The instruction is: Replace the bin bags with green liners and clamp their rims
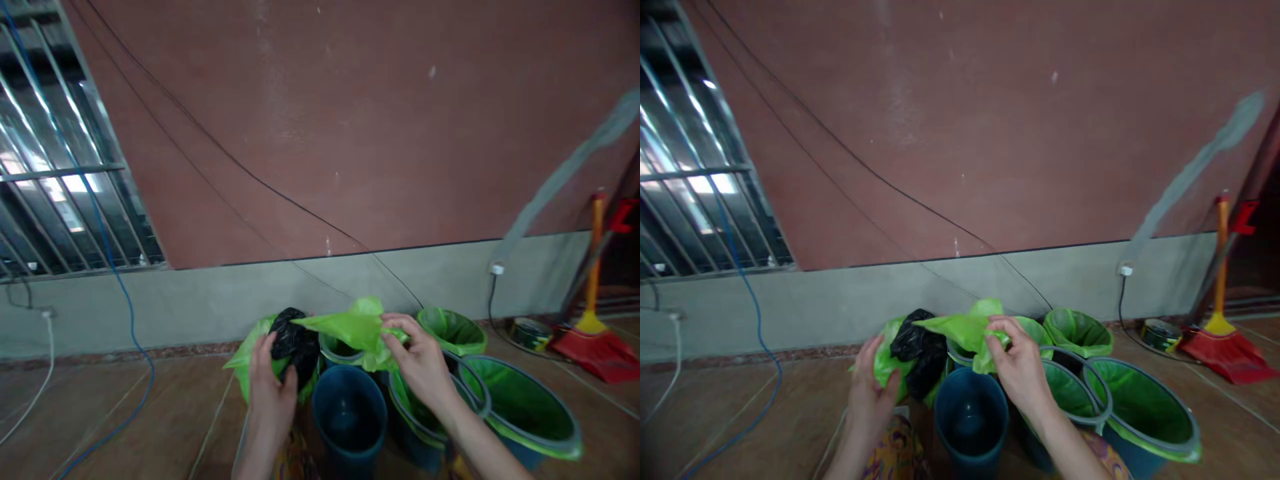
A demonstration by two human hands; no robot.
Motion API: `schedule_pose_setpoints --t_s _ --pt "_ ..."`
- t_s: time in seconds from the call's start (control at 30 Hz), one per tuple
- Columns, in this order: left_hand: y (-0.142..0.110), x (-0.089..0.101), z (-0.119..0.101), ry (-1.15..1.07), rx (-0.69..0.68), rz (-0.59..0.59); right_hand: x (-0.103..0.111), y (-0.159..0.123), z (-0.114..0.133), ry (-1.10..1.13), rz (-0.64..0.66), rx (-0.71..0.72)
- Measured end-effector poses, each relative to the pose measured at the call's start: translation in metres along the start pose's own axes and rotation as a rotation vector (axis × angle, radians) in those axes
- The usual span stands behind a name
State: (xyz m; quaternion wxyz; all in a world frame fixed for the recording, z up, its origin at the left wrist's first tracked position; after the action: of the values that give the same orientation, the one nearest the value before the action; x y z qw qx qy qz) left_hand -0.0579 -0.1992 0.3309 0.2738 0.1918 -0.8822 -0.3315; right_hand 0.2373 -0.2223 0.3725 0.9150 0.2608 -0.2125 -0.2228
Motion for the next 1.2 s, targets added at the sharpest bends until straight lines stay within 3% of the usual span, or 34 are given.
schedule_pose_setpoints --t_s 0.1,0.23,0.37,0.47,0.53,0.63,0.7,0.8,0.97,1.1,1.2 --pt "-0.027 -0.037 -0.060 -0.141 -0.092 0.233 -0.021 0.004 0.011 0.137 0.094 -0.146" --pt "-0.033 -0.066 -0.089 -0.336 -0.017 0.318 -0.047 0.005 0.023 0.337 0.277 -0.382" --pt "-0.022 -0.073 -0.085 -0.511 0.057 0.324 -0.049 0.006 0.032 0.428 0.325 -0.455" --pt "-0.020 -0.073 -0.073 -0.530 0.118 0.299 -0.041 0.009 0.033 0.460 0.313 -0.436" --pt "-0.019 -0.072 -0.062 -0.533 0.164 0.283 -0.037 0.009 0.031 0.461 0.382 -0.424" --pt "-0.017 -0.069 -0.045 -0.582 0.256 0.248 -0.032 0.008 0.024 0.311 0.572 -0.343" --pt "-0.013 -0.066 -0.036 -0.587 0.299 0.225 -0.026 0.011 0.022 0.096 0.612 -0.199" --pt "-0.008 -0.058 -0.030 -0.465 0.268 0.164 -0.016 0.019 0.024 -0.238 0.495 0.065" --pt "-0.003 -0.044 -0.030 -0.105 0.044 -0.018 -0.005 0.020 0.033 -0.537 0.183 0.370" --pt "-0.002 -0.039 -0.025 0.055 -0.174 -0.153 0.012 0.013 0.030 -0.676 -0.062 0.413" --pt "0.002 -0.037 -0.017 0.135 -0.263 -0.202 0.027 0.009 0.024 -0.714 -0.183 0.405"
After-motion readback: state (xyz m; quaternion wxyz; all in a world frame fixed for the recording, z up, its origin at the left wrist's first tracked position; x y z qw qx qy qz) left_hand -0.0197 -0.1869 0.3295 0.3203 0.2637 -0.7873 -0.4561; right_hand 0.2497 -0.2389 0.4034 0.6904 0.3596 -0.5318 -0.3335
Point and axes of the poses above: each hand's wrist, its own y-axis towards the middle knuckle, its own x-axis out of the back of the hand, z = x × y, the point moved 6 cm from there along y, towards the middle knuckle, and after that the axes turned 4 degrees about -x, right-handed, at the moved point
